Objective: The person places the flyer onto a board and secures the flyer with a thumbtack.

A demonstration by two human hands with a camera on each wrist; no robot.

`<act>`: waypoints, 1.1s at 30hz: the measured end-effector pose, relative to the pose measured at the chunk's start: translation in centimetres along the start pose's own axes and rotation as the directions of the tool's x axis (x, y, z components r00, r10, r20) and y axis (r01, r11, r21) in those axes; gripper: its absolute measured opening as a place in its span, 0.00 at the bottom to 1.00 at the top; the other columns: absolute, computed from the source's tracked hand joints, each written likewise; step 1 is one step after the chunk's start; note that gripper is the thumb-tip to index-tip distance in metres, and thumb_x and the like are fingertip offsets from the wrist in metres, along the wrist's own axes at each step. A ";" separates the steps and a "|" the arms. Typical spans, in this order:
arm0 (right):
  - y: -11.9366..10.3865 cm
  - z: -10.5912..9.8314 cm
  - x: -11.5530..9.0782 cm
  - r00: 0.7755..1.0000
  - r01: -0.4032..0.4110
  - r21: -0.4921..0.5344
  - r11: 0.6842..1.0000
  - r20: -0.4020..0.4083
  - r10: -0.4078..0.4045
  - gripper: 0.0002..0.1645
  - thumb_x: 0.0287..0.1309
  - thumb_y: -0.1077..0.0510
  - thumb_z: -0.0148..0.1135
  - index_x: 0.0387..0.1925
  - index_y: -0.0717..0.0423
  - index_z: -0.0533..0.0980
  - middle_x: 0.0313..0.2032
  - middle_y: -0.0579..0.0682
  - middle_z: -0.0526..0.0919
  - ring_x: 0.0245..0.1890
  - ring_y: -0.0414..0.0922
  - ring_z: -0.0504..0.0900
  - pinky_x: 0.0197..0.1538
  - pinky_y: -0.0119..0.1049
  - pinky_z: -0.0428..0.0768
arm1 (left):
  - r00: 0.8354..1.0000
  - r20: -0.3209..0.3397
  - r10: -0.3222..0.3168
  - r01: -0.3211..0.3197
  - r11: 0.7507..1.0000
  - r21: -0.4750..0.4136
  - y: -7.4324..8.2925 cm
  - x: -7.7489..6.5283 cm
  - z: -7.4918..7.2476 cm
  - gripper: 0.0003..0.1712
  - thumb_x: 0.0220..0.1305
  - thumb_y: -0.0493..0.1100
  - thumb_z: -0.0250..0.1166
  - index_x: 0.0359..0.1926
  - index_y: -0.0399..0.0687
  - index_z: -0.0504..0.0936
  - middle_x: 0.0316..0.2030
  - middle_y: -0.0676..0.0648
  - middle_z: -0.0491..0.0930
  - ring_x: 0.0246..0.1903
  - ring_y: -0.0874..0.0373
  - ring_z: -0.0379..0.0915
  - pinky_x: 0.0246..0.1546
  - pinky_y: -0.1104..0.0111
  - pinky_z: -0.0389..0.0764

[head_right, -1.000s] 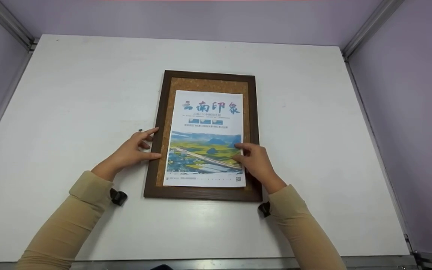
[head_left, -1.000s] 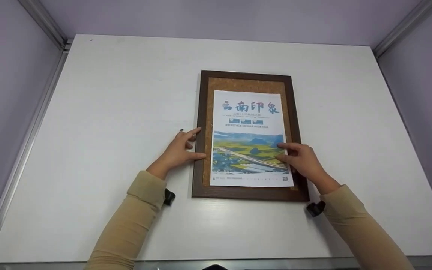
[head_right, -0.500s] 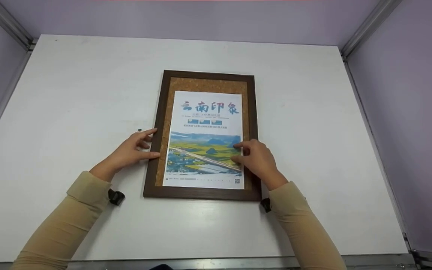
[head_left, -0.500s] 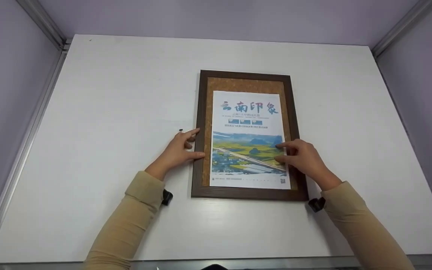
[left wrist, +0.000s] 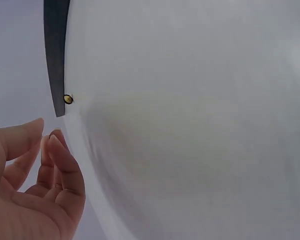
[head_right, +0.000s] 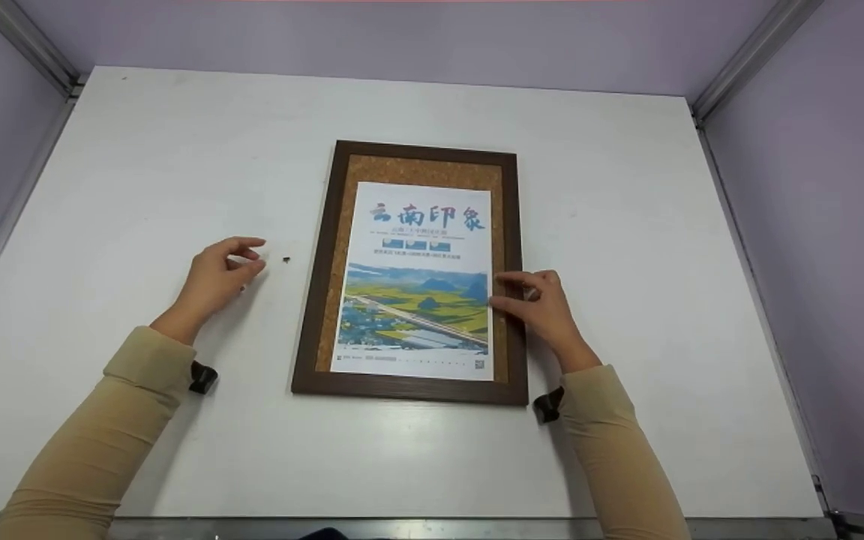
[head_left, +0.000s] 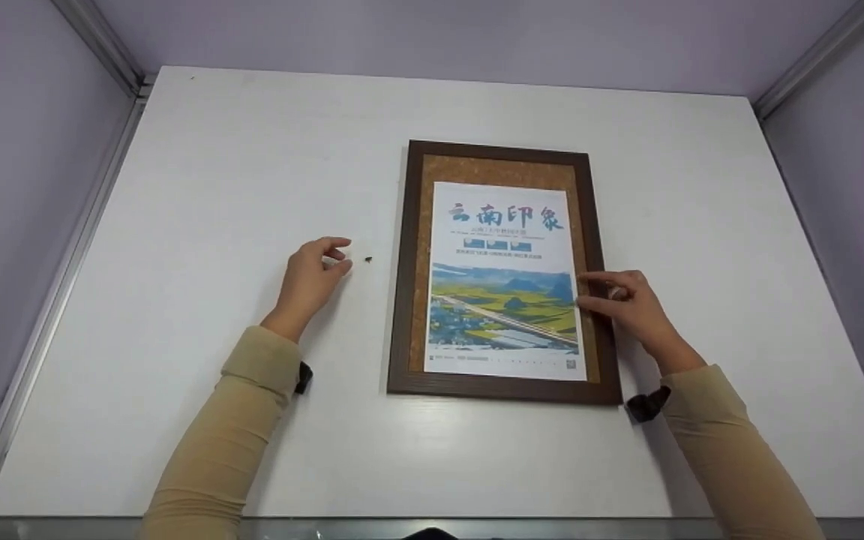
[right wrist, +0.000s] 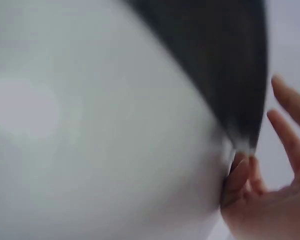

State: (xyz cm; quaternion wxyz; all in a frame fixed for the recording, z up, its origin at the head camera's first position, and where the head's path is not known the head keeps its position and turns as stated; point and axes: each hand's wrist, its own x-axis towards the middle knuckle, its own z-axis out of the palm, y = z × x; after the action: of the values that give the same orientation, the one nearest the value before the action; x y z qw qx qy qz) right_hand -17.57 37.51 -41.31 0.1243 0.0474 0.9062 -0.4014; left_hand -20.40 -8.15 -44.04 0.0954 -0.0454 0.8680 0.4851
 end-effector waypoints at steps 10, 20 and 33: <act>0.6 -0.2 0.3 0.994 0.063 -0.030 0.998 0.094 -0.060 0.36 0.60 0.45 0.69 0.68 0.48 0.72 0.46 0.54 0.56 0.42 0.49 0.55 0.42 0.43 0.58 | 0.997 -0.017 0.077 -0.074 0.987 0.143 1.7 1.8 1.1 0.13 0.71 0.41 0.61 0.51 0.39 0.82 0.43 0.40 0.81 0.42 0.49 0.76 0.46 0.60 0.76; 0.1 0.3 0.3 0.990 0.065 -0.058 0.996 0.126 -0.057 0.36 0.60 0.44 0.69 0.68 0.48 0.71 0.43 0.52 0.52 0.44 0.52 0.54 0.42 0.43 0.56 | 0.998 0.039 -0.046 0.036 0.972 0.233 2.2 3.0 1.5 0.16 0.68 0.48 0.64 0.42 0.37 0.82 0.40 0.41 0.82 0.37 0.53 0.73 0.42 0.61 0.75; 0.2 0.3 0.4 0.990 0.069 -0.051 0.996 0.127 -0.062 0.36 0.60 0.44 0.69 0.67 0.48 0.72 0.43 0.53 0.53 0.45 0.52 0.55 0.42 0.43 0.57 | 0.991 0.074 -0.108 0.087 0.965 0.246 3.0 3.5 1.8 0.12 0.65 0.44 0.66 0.39 0.36 0.85 0.44 0.39 0.84 0.47 0.47 0.77 0.52 0.56 0.78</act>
State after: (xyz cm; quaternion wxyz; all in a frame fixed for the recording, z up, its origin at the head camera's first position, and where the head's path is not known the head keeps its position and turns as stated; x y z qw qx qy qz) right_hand -17.84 37.43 -41.79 0.1690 -0.0113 0.9083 -0.3824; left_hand -24.12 -5.01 -43.18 0.1615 -0.0551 0.9125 0.3717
